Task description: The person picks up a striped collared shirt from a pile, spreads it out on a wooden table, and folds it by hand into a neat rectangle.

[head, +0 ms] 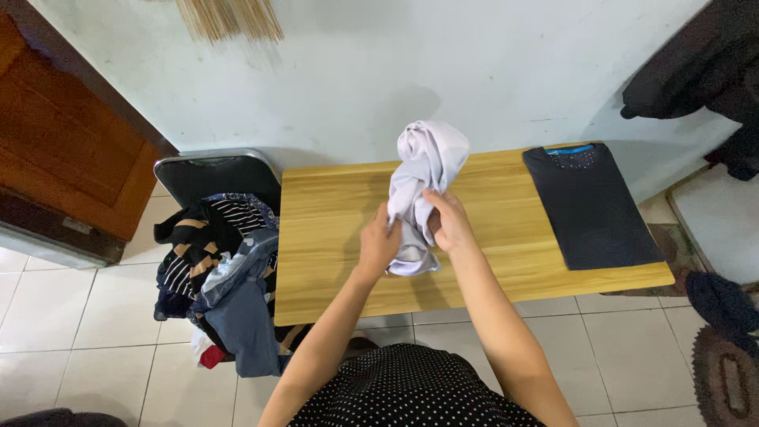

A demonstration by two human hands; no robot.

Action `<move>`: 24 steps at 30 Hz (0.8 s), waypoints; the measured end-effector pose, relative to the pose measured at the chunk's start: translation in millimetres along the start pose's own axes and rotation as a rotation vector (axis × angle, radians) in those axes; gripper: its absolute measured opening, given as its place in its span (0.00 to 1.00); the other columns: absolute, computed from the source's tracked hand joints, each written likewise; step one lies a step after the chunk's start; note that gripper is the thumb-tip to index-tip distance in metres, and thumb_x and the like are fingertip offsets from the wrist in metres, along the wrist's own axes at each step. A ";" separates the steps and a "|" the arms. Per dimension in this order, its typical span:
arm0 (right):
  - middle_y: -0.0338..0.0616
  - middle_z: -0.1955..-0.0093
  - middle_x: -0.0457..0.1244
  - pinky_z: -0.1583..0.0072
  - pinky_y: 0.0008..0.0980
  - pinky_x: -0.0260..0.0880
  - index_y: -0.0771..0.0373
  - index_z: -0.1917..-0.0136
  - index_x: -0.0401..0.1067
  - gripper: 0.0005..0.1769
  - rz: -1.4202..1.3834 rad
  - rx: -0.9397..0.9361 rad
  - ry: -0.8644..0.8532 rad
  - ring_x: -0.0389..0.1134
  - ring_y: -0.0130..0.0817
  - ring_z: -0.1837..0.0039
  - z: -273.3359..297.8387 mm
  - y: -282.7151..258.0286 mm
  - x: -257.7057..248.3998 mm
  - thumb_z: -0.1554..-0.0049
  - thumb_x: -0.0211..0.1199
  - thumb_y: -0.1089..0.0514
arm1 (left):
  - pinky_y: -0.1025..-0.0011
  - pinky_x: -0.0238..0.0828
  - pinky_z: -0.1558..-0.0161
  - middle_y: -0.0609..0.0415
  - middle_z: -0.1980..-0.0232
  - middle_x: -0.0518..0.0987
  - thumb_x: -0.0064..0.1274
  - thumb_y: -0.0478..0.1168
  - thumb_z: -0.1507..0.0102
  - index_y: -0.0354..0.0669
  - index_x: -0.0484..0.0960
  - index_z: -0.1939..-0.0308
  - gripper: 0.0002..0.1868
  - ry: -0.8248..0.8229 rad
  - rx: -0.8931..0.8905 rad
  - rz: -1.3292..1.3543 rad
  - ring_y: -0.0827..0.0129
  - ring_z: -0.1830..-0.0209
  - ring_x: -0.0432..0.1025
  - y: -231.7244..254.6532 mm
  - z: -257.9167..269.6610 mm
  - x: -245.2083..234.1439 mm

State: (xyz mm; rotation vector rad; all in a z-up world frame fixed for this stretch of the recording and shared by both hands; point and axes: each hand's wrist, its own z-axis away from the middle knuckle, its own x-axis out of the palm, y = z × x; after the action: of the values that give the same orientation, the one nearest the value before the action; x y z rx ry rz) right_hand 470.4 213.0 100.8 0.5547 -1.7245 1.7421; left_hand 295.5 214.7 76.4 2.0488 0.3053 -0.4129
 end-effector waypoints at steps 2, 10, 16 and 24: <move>0.42 0.44 0.69 0.41 0.34 0.71 0.66 0.38 0.70 0.16 0.081 0.042 -0.067 0.70 0.32 0.44 -1.0 -0.5 -13.5 0.39 0.64 0.62 | 0.53 0.72 0.60 0.38 0.57 0.81 0.54 0.35 0.34 0.40 0.77 0.43 0.15 0.060 0.045 0.037 0.41 0.58 0.77 -19.7 -5.3 -5.5; 0.37 0.53 0.71 0.47 0.25 0.70 0.65 0.47 0.77 0.10 0.444 0.108 0.181 0.71 0.24 0.51 -21.5 -4.3 -41.2 0.40 0.65 0.57 | 0.68 0.66 0.63 0.55 0.62 0.79 0.48 0.38 0.32 0.38 0.82 0.45 0.14 0.175 -0.486 0.500 0.73 0.64 0.67 -104.2 -52.4 -29.2; 0.40 0.52 0.72 0.50 0.31 0.71 0.65 0.46 0.78 0.14 0.336 0.012 0.217 0.70 0.28 0.53 -34.0 -1.6 -28.4 0.37 0.64 0.52 | 0.73 0.68 0.45 0.52 0.47 0.80 0.49 0.43 0.30 0.40 0.75 0.39 0.18 0.216 -0.442 0.632 0.71 0.47 0.73 -128.6 -65.2 -46.7; 0.41 0.47 0.70 0.45 0.32 0.76 0.60 0.40 0.73 0.18 0.044 0.011 0.316 0.73 0.30 0.48 -61.9 18.3 0.6 0.35 0.52 0.50 | 0.61 0.66 0.37 0.39 0.37 0.75 0.70 0.44 0.47 0.37 0.69 0.32 0.42 -0.335 0.142 0.392 0.51 0.37 0.70 -30.2 -49.8 -44.9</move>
State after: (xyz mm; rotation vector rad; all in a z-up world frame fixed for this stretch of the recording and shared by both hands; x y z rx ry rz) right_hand 465.4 275.2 84.1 0.2307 -1.5154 1.7626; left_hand 251.3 270.9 93.8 2.0712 -0.3328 -0.5331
